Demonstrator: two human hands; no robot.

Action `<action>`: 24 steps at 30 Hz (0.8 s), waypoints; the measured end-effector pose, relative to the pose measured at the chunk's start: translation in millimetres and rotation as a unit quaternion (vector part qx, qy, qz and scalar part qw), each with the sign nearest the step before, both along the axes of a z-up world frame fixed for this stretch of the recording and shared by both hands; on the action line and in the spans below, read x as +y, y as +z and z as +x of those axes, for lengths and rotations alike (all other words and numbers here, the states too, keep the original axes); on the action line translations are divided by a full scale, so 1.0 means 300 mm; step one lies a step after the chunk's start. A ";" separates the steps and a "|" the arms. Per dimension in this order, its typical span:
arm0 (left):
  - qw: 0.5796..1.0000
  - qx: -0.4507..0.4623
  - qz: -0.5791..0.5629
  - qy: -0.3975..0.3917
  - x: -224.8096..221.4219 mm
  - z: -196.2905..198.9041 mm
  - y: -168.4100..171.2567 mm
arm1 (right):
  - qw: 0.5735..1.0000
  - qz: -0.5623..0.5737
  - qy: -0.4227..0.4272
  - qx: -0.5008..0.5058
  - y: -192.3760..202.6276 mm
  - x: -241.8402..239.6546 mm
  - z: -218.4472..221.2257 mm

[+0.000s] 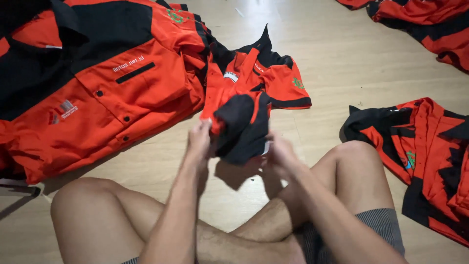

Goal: The person is buttoning up a red and black uniform shirt and then folding it while sitting on the floor.

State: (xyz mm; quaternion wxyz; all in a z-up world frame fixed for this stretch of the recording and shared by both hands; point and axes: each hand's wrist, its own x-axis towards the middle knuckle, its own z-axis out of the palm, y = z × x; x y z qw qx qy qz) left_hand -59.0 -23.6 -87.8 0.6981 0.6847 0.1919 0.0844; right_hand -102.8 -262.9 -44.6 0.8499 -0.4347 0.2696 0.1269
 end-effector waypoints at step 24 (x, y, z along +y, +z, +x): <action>0.797 0.384 0.292 -0.363 0.011 -0.444 0.530 | 0.849 -0.496 0.164 0.080 0.407 -0.066 -0.203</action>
